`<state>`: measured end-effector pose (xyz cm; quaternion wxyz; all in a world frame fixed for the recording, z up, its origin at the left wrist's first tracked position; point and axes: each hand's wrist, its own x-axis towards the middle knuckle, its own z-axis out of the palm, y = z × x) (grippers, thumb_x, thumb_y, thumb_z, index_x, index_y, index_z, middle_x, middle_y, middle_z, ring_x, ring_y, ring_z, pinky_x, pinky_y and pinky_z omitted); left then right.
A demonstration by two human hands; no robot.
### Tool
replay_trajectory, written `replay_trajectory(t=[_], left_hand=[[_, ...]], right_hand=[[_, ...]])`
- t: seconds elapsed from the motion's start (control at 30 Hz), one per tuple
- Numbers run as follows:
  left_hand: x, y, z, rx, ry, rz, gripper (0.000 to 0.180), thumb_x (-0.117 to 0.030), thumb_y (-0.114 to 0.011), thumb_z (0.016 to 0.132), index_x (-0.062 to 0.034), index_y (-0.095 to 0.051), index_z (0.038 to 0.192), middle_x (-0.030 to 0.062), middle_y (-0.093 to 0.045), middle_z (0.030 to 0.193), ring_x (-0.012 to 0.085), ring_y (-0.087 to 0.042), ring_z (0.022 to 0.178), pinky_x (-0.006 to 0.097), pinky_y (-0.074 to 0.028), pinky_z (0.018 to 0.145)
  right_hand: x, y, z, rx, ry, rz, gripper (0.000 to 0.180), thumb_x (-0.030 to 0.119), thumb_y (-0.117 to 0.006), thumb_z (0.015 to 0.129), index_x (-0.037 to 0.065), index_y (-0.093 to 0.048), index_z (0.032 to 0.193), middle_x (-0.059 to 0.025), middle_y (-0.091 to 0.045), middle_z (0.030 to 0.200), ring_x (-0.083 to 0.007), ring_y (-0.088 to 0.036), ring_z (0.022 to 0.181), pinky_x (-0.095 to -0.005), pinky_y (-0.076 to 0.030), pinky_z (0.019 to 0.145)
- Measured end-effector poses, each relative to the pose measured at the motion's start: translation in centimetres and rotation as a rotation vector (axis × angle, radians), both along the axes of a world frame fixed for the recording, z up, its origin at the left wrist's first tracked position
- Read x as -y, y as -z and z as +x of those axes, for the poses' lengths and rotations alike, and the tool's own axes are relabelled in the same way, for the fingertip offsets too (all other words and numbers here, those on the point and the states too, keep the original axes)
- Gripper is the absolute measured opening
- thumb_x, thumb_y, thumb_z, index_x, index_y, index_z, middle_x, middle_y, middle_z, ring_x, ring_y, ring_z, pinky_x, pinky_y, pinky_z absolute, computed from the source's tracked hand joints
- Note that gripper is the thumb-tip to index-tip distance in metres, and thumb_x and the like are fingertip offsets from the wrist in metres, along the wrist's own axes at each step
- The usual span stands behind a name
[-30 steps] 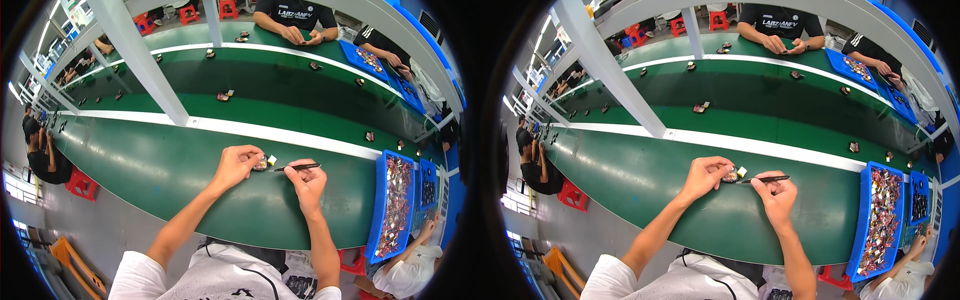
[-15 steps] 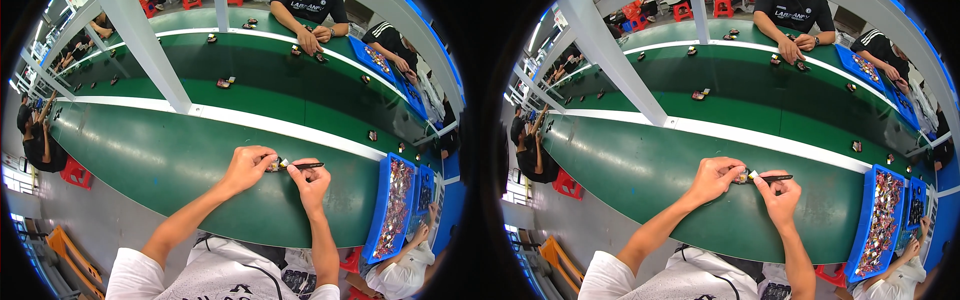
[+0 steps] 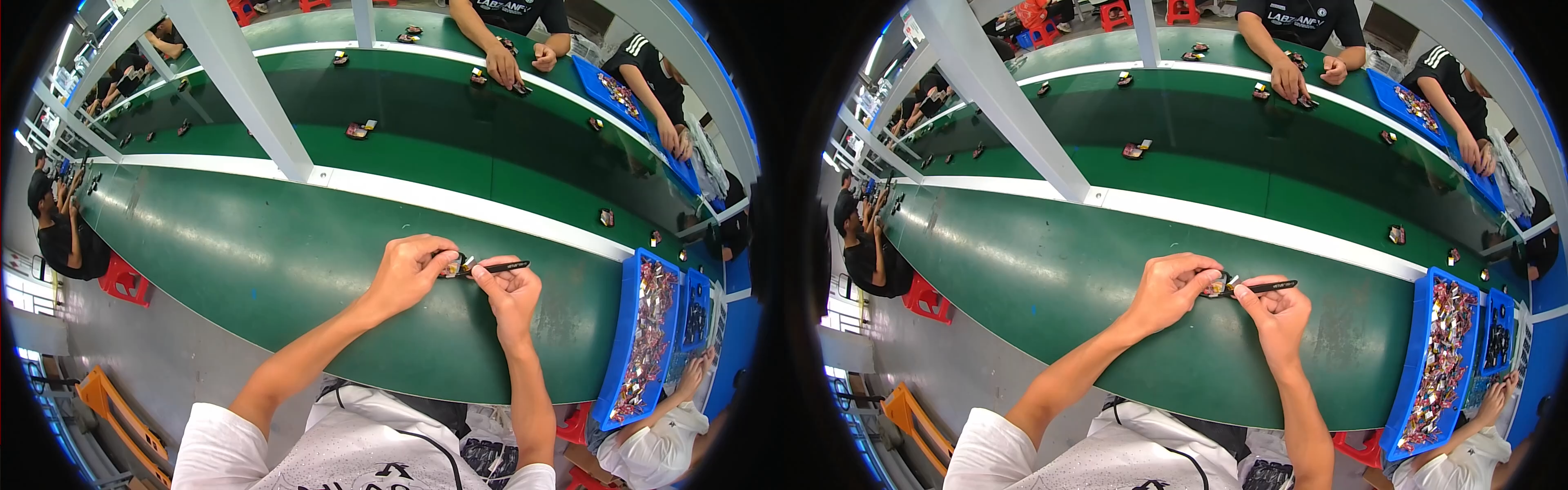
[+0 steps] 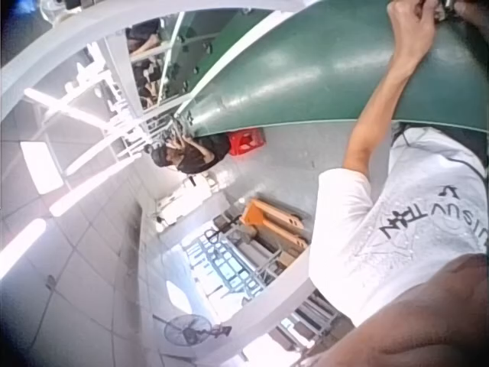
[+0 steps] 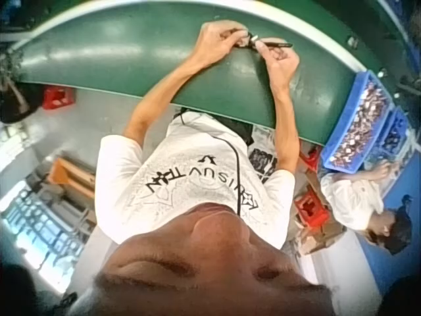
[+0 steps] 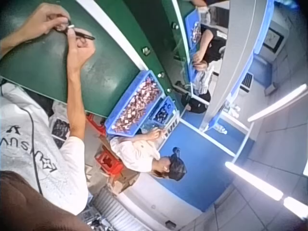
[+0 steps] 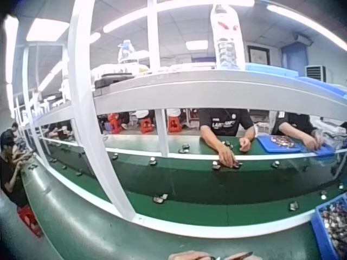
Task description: The recorder uses tweezers to assemble small electronic or mechanical components on a factory production line.
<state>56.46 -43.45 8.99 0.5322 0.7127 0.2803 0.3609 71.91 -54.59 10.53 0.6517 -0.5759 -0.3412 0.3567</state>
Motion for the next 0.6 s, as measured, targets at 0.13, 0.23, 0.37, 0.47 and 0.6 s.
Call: replay_trajectory(t=[0.13, 0.23, 0.37, 0.47, 0.6], left_hand=[[-0.05, 0.28, 0.21, 0.024, -0.008, 0.103, 0.013, -0.005, -0.070, 0.093, 0.0031, -0.074, 0.103, 0.0071, -0.070, 0.084, 0.0074, -0.059, 0.059, 0.024, -0.045, 0.052], [0.08, -0.18, 0.07, -0.011, -0.015, 0.122, 0.013, -0.004, -0.071, 0.091, 0.0029, -0.074, 0.102, 0.0078, -0.070, 0.084, 0.0078, -0.059, 0.061, 0.024, -0.046, 0.054], [0.08, 0.27, 0.22, -0.002, -0.024, 0.118, 0.012, -0.003, -0.072, 0.091, 0.0024, -0.075, 0.101, 0.0077, -0.070, 0.083, 0.0080, -0.059, 0.060, 0.024, -0.046, 0.053], [0.11, 0.34, 0.26, 0.052, -0.038, 0.126, 0.010, -0.005, -0.071, 0.091, 0.0019, -0.073, 0.098, 0.0086, -0.068, 0.079, 0.0100, -0.052, 0.053, 0.027, -0.040, 0.049], [-0.71, 0.52, 0.04, 0.057, 0.103, -0.289, 0.017, -0.010, -0.067, 0.096, 0.0038, -0.072, 0.104, 0.0074, -0.071, 0.086, 0.0079, -0.055, 0.052, 0.024, -0.040, 0.045]], right_hand=[[-0.01, -0.21, 0.32, -0.036, -0.005, -0.045, 0.011, -0.006, -0.071, 0.089, -0.008, -0.067, 0.098, -0.0134, -0.072, 0.092, -0.0148, -0.070, 0.083, -0.0244, -0.057, 0.075], [-0.07, -0.23, 0.22, -0.038, -0.006, -0.060, 0.011, -0.007, -0.071, 0.088, -0.008, -0.067, 0.098, -0.0142, -0.072, 0.093, -0.0162, -0.071, 0.084, -0.0260, -0.058, 0.077], [-0.09, 0.37, 0.38, -0.030, -0.024, -0.018, 0.010, -0.007, -0.071, 0.088, -0.008, -0.067, 0.098, -0.0151, -0.072, 0.093, -0.0172, -0.072, 0.085, -0.0269, -0.058, 0.077], [-0.15, 0.31, 0.33, -0.022, -0.024, -0.003, 0.010, -0.007, -0.071, 0.088, -0.008, -0.067, 0.097, -0.0144, -0.072, 0.092, -0.0160, -0.071, 0.083, -0.0259, -0.058, 0.075], [0.03, 0.44, 0.47, -0.013, -0.017, 0.011, 0.011, -0.006, -0.073, 0.088, -0.008, -0.067, 0.097, -0.0135, -0.072, 0.090, -0.0148, -0.070, 0.081, -0.0244, -0.057, 0.073]])
